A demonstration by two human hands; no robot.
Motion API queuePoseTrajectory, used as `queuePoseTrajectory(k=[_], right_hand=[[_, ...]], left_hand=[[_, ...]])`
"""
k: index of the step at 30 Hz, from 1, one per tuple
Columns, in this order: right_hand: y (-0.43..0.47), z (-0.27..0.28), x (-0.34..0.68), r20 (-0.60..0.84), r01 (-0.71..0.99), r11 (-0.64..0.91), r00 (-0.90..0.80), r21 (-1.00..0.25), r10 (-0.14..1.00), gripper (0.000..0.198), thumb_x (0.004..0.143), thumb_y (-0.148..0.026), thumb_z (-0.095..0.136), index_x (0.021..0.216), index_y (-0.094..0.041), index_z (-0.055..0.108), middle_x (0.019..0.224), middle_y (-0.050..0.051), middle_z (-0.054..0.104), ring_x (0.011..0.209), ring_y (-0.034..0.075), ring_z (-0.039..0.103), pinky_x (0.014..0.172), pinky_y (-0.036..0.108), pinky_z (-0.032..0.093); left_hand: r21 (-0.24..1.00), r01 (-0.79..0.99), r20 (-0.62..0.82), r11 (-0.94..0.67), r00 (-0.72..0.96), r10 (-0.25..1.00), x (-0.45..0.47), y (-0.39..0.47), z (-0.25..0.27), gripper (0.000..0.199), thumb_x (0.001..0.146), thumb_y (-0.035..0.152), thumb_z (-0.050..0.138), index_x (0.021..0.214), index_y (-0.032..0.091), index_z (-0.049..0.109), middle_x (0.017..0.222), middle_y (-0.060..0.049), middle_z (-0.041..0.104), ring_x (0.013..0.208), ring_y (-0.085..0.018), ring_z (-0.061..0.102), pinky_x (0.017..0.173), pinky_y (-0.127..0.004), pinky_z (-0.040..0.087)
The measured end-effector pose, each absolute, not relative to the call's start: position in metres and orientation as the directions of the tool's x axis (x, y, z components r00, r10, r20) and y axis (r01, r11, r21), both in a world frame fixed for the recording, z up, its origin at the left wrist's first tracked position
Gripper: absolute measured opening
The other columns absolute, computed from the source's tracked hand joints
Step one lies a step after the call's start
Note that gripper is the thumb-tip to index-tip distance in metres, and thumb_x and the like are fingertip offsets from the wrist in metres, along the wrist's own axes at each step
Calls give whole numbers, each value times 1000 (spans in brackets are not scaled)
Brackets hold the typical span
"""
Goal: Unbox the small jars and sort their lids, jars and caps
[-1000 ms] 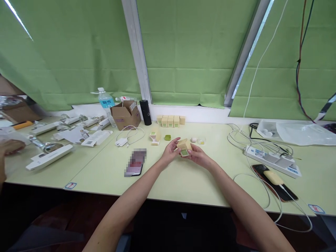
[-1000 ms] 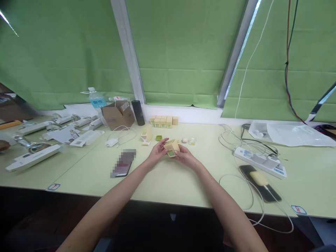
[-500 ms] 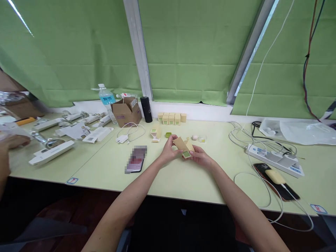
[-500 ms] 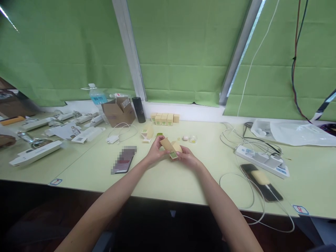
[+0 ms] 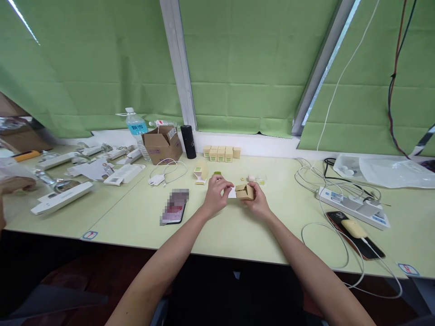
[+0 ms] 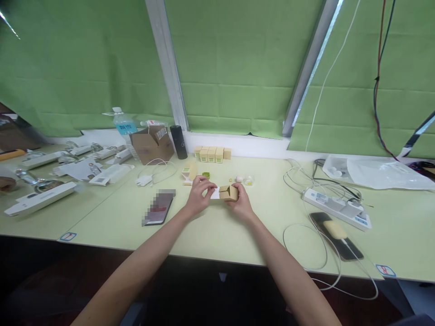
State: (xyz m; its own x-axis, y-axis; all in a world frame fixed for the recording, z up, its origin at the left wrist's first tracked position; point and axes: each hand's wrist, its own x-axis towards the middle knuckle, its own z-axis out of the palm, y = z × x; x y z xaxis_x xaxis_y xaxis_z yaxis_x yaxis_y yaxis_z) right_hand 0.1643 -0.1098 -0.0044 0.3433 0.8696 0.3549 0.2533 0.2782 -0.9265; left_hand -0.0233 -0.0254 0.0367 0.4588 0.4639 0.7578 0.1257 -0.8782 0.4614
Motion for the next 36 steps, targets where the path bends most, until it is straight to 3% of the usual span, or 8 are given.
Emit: queuePoseTrajectory(k=[4,8,11,16,19,23,30,36], right_hand=[[-111,-5,162,410,424,239,376,-873,831,52,67,-32,80,109,-26,51,107,3,62,94,23,61,83,40,53],[-111,-6,164,476,528,235,383,-816,792,50,69,-31,76,112,-26,50,112,5,60,97,25,60,86,43,53],[-111,-7,165,515,570,253,361,-781,777,47,72,-27,72,114,-25,49,113,6,59,99,26,60,87,44,53],[-111,-8,164,592,672,285,283,-684,755,40,77,-22,65,114,-24,49,111,8,58,100,26,58,87,46,54],[-111,-8,164,612,709,282,262,-647,746,40,79,-24,64,115,-23,48,111,9,57,100,27,57,87,47,54],[-111,-8,163,636,748,277,241,-603,733,42,79,-23,64,117,-23,48,112,10,57,102,29,56,89,49,53],[-117,-3,158,666,845,302,83,-441,741,50,76,-6,55,123,-22,49,121,16,55,117,33,52,98,53,50],[-116,-1,157,656,869,287,56,-403,753,58,74,-4,55,129,-22,50,125,17,54,123,36,49,99,55,51]], left_hand=[[338,234,714,-911,567,411,-22,-29,32,34,87,5,50,101,25,74,100,-7,70,113,-29,45,100,-51,37],[415,250,657,-875,582,478,-22,-32,32,30,88,8,51,103,24,72,112,-7,66,118,-28,42,104,-49,38],[486,259,615,-835,577,537,-21,-34,33,17,92,17,54,91,23,70,113,-7,64,119,-27,42,106,-49,38],[514,307,547,-801,602,582,-19,-37,32,25,94,32,61,74,23,73,110,-7,65,121,-29,41,107,-51,36],[552,330,521,-766,581,625,-17,-39,31,15,92,34,66,99,28,78,108,-6,66,120,-29,43,108,-50,36],[612,327,497,-720,549,672,-13,-40,30,44,89,30,70,132,29,66,100,-4,69,113,-27,48,106,-47,39],[724,329,407,-606,506,761,-3,-33,17,11,85,27,66,86,22,76,86,-6,72,102,-28,51,92,-44,46],[862,204,336,-465,456,824,4,-26,7,9,78,20,62,76,20,71,84,-5,72,98,-25,60,91,-40,49]])
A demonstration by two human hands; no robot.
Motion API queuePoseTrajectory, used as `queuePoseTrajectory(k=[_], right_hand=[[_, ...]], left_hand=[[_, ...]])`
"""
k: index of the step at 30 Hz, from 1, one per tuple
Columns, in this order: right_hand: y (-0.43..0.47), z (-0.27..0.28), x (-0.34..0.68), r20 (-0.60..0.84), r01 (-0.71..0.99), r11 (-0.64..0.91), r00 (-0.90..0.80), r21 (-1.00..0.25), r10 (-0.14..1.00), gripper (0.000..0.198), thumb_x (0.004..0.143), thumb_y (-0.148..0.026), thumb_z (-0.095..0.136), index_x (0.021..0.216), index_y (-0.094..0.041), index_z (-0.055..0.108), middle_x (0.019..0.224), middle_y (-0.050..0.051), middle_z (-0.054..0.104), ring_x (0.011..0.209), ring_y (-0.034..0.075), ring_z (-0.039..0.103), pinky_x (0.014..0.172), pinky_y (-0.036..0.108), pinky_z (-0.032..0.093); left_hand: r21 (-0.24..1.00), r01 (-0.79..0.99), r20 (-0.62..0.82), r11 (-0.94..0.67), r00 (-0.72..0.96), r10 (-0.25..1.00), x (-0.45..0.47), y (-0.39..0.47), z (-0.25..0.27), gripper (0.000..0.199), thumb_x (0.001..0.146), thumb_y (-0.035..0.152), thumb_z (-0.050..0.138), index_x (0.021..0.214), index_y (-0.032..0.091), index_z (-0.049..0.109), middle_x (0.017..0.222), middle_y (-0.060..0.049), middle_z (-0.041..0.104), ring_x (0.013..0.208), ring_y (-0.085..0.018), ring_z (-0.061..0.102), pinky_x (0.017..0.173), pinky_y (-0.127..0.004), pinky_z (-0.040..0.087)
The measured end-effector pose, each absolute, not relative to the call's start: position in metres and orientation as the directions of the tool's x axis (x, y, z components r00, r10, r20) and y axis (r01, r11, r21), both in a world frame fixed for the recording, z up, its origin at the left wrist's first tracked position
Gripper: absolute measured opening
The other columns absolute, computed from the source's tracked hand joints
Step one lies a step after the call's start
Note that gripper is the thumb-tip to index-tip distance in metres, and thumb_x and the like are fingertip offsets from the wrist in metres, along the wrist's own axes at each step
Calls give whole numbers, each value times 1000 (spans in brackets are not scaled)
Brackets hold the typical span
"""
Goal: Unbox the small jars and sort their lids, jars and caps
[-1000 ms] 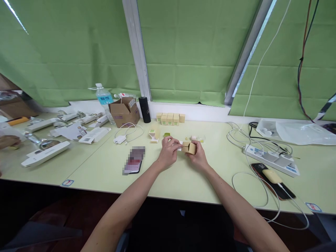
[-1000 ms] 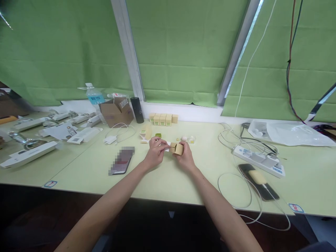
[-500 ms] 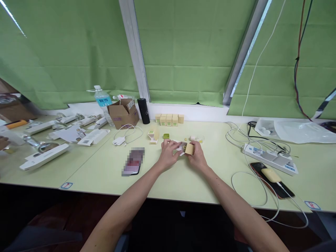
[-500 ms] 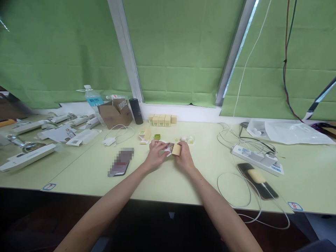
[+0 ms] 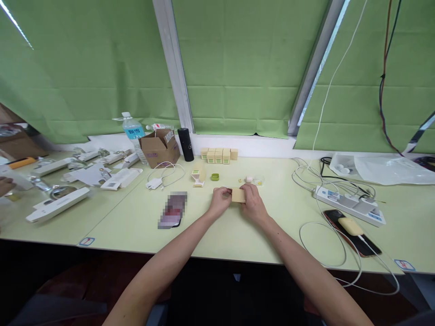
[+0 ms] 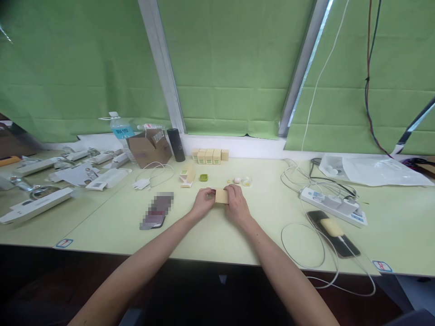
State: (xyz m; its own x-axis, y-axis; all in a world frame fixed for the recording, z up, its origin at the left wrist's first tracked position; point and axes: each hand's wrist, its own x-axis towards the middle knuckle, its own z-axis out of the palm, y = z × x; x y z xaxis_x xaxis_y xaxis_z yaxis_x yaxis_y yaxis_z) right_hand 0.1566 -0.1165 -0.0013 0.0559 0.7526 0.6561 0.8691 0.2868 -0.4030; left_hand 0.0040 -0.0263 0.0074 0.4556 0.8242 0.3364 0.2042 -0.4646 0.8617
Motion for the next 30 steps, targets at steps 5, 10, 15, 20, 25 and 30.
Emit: queuePoseTrajectory(k=[5,10,15,20,25,30], right_hand=[[-114,1,168,680,846,283,122,-453,723,52,78,-9,58,127,-23,49,125,16,54,122,34,50,104,56,47],[-114,3,173,657,805,267,191,-530,730,49,78,-15,62,124,-24,49,122,13,56,117,34,53,100,56,49],[-117,8,177,631,792,225,242,-567,737,50,76,-16,63,123,-24,50,123,13,57,118,35,52,102,56,45],[-117,10,189,560,670,120,492,-733,667,48,74,-25,68,118,-25,49,119,11,57,111,32,53,95,49,48],[-111,5,194,417,397,189,633,-898,652,59,66,-37,78,115,-26,47,113,5,58,101,26,56,84,40,52],[-109,8,188,329,139,309,592,-941,735,68,61,-45,84,115,-26,47,116,7,59,101,25,61,81,41,57]], left_hand=[[991,-25,131,-132,409,903,6,-28,8,19,87,35,62,79,21,52,74,-1,63,72,-18,64,61,-29,51],[960,-222,-50,173,470,881,4,-31,11,22,94,35,58,87,22,41,85,-3,66,78,-19,72,60,-32,59],[952,-254,-37,169,455,890,0,-18,13,29,94,43,61,90,22,41,89,-5,66,80,-19,72,65,-36,61],[975,55,191,-215,284,940,-12,8,16,28,93,46,60,86,23,45,78,-1,60,72,-16,61,61,-28,53],[722,301,434,-623,503,747,-22,6,23,15,94,32,54,81,25,52,68,0,55,62,-18,50,64,-30,44],[538,370,396,-757,682,615,-18,-9,33,18,96,25,44,81,24,55,69,-2,56,66,-22,52,63,-32,38]])
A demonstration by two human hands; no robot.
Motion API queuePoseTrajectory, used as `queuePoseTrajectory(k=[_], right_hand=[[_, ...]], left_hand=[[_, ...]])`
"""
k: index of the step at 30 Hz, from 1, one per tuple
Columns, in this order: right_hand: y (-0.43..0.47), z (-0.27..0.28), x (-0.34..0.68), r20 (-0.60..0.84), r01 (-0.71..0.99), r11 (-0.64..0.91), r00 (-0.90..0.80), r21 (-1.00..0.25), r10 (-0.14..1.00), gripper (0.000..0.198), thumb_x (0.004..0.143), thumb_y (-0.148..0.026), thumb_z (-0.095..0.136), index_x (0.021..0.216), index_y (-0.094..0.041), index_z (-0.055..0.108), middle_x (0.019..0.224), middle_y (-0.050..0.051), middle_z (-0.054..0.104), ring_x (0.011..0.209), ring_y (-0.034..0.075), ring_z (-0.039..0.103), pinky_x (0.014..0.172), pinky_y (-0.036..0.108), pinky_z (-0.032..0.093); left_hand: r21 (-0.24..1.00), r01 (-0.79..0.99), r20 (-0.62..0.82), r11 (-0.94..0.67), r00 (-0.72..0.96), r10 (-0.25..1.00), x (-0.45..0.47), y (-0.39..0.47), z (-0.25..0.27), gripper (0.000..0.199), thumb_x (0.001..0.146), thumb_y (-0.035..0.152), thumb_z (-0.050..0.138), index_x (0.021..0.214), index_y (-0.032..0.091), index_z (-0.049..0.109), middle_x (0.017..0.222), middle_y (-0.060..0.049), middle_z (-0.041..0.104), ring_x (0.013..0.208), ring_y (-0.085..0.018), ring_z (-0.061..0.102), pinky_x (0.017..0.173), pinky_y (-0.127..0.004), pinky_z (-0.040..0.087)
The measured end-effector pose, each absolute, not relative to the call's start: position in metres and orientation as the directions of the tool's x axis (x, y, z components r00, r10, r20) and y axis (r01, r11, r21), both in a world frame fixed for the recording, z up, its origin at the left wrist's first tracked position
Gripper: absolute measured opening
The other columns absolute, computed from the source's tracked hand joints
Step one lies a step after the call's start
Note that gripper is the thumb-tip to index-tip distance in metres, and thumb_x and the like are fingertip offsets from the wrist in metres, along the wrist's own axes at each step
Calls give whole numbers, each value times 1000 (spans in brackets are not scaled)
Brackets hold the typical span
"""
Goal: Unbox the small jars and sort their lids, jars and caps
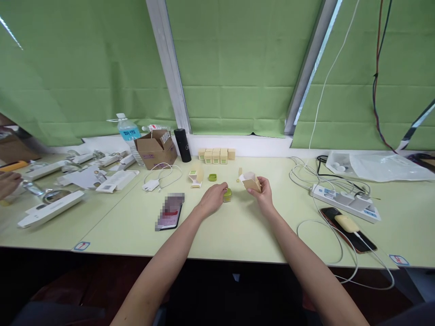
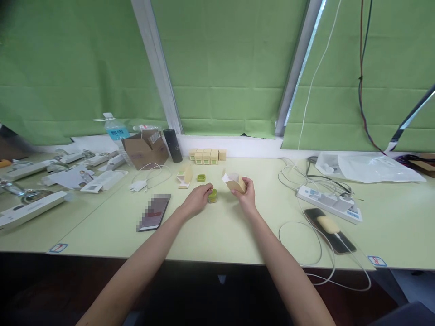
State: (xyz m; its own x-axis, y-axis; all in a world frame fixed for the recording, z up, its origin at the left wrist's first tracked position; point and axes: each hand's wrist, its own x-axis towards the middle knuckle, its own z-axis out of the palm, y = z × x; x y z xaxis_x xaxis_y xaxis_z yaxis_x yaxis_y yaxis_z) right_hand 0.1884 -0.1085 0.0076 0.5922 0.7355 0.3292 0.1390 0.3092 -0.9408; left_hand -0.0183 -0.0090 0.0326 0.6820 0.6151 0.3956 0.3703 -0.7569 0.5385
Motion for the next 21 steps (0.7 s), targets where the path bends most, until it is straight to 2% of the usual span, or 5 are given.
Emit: queuePoseTrajectory(k=[5,11,15,19,21], right_hand=[[-115,20,176,228,-197,348,456,-917,860,60,74,-55,80,120,-29,51,127,7,64,105,24,67,85,42,59],[-112,28,172,159,-306,292,394,-906,905,53,82,-67,69,114,-25,63,116,9,73,102,27,70,79,40,60],[-106,37,166,164,-375,281,315,-883,935,53,87,-69,62,117,-25,64,116,9,73,101,27,72,89,46,60],[-100,47,150,150,-448,225,198,-865,969,52,88,-67,62,116,-24,65,115,10,74,102,29,73,91,48,61],[-98,48,141,168,-452,222,156,-864,973,52,86,-66,65,118,-25,64,118,10,74,105,30,72,89,49,61]], left_hand=[[509,347,363,-787,743,563,-17,-12,34,22,99,27,41,87,24,59,76,-4,62,74,-23,57,68,-33,41],[539,330,427,-775,686,589,-16,-15,32,24,99,31,46,116,24,61,112,-9,69,109,-28,62,97,-44,46],[642,215,518,-736,586,624,-11,-22,31,50,97,38,55,144,25,44,133,-11,64,131,-28,53,112,-49,39],[689,139,554,-712,532,640,-3,-33,29,73,89,42,67,153,26,34,146,-14,53,140,-30,46,116,-50,36],[718,102,561,-689,501,659,0,-37,28,74,88,42,69,153,25,35,149,-15,51,140,-30,45,114,-48,39]])
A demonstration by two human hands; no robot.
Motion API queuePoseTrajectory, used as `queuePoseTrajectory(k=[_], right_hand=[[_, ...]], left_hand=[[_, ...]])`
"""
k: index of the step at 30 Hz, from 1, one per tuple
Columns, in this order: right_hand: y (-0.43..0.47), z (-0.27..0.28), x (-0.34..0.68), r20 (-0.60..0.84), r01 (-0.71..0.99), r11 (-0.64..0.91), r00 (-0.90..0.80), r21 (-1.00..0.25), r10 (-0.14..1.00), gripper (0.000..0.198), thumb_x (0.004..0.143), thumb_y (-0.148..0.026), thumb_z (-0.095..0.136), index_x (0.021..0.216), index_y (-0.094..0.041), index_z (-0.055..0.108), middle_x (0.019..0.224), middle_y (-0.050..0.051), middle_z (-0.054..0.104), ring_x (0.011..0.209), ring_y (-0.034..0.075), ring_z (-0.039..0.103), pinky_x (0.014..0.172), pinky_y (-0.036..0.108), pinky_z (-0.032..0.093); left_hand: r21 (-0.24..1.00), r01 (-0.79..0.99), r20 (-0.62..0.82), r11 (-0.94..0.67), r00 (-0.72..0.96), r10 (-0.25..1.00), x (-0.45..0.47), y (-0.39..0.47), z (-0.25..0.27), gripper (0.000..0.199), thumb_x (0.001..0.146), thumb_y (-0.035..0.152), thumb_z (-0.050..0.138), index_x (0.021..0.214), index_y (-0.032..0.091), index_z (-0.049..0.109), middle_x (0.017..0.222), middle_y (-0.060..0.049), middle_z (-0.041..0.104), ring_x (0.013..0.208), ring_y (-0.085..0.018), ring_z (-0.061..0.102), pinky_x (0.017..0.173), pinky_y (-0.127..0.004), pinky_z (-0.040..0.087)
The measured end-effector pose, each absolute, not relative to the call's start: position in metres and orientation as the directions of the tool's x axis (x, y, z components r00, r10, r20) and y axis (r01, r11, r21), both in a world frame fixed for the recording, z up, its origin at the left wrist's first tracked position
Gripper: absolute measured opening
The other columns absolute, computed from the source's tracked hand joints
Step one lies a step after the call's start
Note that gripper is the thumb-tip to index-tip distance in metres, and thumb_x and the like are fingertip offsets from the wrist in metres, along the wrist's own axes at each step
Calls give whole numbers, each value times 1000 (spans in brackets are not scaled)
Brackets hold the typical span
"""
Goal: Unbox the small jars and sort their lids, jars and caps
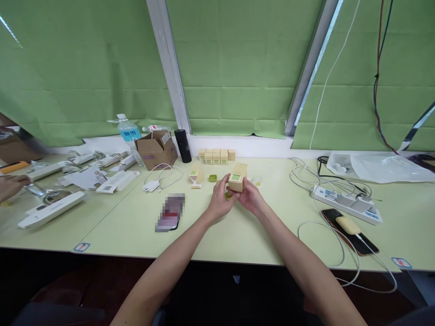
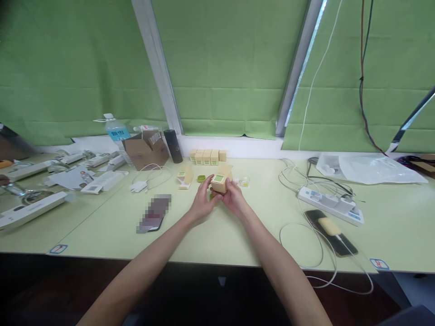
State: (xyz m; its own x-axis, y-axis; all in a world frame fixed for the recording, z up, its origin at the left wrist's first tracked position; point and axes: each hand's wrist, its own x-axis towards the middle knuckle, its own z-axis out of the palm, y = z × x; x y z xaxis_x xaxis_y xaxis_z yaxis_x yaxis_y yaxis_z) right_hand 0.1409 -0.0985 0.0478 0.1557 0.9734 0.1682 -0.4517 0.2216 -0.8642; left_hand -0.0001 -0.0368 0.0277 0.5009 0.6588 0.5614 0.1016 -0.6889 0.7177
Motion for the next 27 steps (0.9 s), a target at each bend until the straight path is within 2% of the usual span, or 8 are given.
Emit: queuePoseTrajectory(k=[4,6,11,14,18,23,27], right_hand=[[-100,44,128,218,-435,239,99,-868,971,50,83,-60,71,122,-30,61,122,8,73,113,31,70,86,49,62],[-102,43,126,229,-437,240,78,-867,970,50,84,-61,70,123,-30,61,126,8,71,116,30,69,88,50,61],[-110,45,127,227,-430,252,111,-867,968,51,84,-62,68,122,-29,61,127,8,71,122,30,66,95,49,58],[-113,47,128,237,-473,266,121,-840,964,45,82,-56,74,117,-29,66,122,8,74,123,31,65,98,48,55],[-114,46,130,248,-460,294,159,-838,956,42,78,-50,80,113,-30,68,119,5,75,122,30,65,103,46,52],[-113,45,133,288,-378,364,242,-851,926,53,70,-50,87,114,-28,67,120,7,75,119,30,66,106,46,50],[-113,43,137,308,-279,370,243,-886,920,59,68,-51,88,117,-27,65,122,8,74,118,29,66,103,43,51]], left_hand=[[794,11,544,-608,434,718,1,-40,26,54,98,41,55,147,22,44,143,-15,56,131,-27,53,106,-42,47],[790,17,551,-614,419,721,0,-42,26,48,99,40,52,144,22,48,141,-14,58,129,-27,55,106,-42,47],[723,-56,635,-689,447,630,-4,-46,30,48,97,39,57,142,24,51,140,-13,58,131,-28,53,110,-44,43],[753,-133,624,-644,456,635,-5,-47,32,43,98,42,53,137,23,55,136,-13,61,126,-28,56,105,-43,45],[777,-131,599,-616,457,658,-5,-47,32,43,96,46,57,133,24,57,135,-12,62,124,-28,56,103,-43,43],[851,-271,524,-451,511,682,-3,-43,30,48,91,52,63,129,23,56,130,-12,62,115,-26,60,92,-37,48],[867,-367,494,-337,544,679,-3,-40,29,51,87,54,69,125,23,54,127,-12,62,113,-24,61,92,-36,49]])
